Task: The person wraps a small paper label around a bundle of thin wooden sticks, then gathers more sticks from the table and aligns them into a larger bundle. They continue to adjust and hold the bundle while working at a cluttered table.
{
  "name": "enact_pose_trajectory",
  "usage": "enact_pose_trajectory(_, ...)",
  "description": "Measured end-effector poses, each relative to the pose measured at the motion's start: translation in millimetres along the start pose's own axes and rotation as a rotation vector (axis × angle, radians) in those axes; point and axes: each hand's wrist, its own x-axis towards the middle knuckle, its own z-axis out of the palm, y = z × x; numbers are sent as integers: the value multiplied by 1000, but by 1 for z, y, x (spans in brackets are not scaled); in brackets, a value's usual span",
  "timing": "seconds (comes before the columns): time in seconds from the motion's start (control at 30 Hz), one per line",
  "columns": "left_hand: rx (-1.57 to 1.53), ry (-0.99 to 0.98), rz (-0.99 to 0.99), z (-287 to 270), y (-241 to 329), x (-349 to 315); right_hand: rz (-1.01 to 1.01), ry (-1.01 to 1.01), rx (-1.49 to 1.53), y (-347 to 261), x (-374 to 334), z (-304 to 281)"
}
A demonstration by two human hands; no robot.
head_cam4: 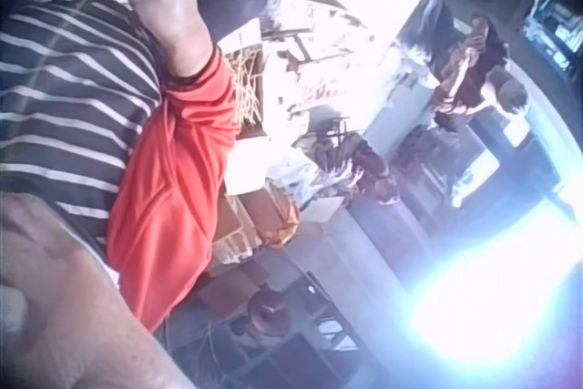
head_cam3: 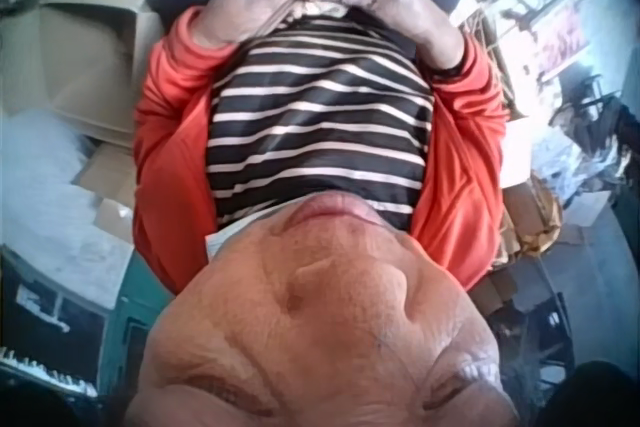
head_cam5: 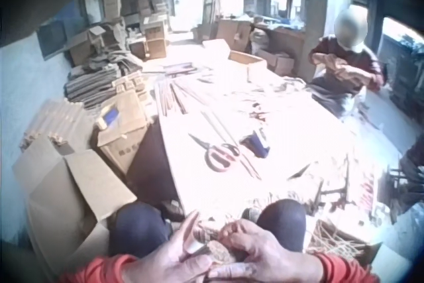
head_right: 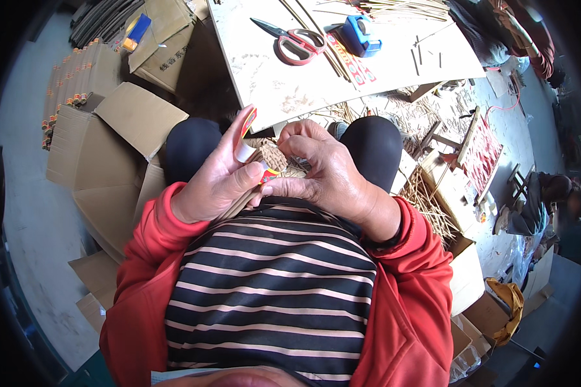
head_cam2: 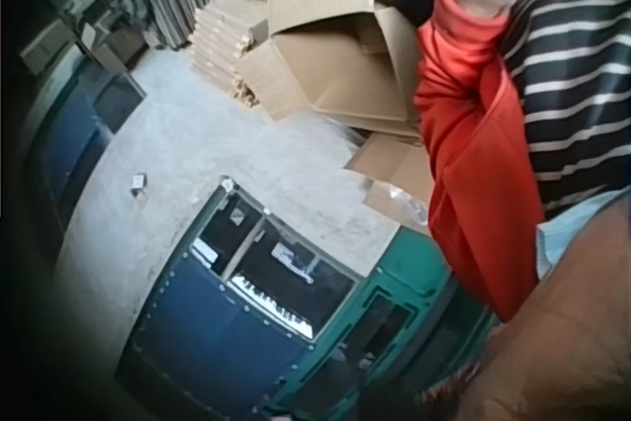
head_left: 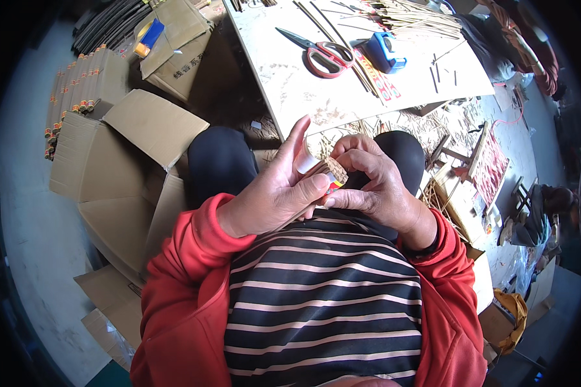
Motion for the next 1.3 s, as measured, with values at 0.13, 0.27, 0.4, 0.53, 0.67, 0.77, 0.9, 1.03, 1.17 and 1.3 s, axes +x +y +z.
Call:
enact_pose_trajectory(0.13, -12, 11, 1, -5, -6, 0, 45, -69, -6, 2, -1, -3)
enact_pose_trajectory(0.27, -57, -25, 12, -5, -7, 0, 32, -5, 96, 1, 1, 0)
enact_pose_trajectory(0.4, -79, -58, -7, -3, -5, 3, -136, -25, 78, 8, 5, -3)
enact_pose_trajectory(0.53, -117, -79, 25, 1, -6, 5, -161, -47, 103, 10, 6, -4)
enact_pose_trajectory(0.67, -121, -100, 27, 1, -5, 8, -75, -44, 34, 12, 4, -9)
enact_pose_trajectory(0.77, -152, -55, 28, 6, -4, 10, -63, -27, 59, 9, 3, -10)
enact_pose_trajectory(0.9, -159, -72, -19, 5, -9, 9, -208, -78, 66, 11, 5, -10)
enact_pose_trajectory(1.03, -96, -84, -67, 7, -1, 12, -185, -84, 9, 11, 4, -15)
enact_pose_trajectory(1.17, -55, -17, -85, 2, -3, 7, -172, 29, -53, 15, 0, -13)
enact_pose_trajectory(1.3, -57, 24, -71, 2, -2, 7, -143, 50, 4, 16, -3, -9)
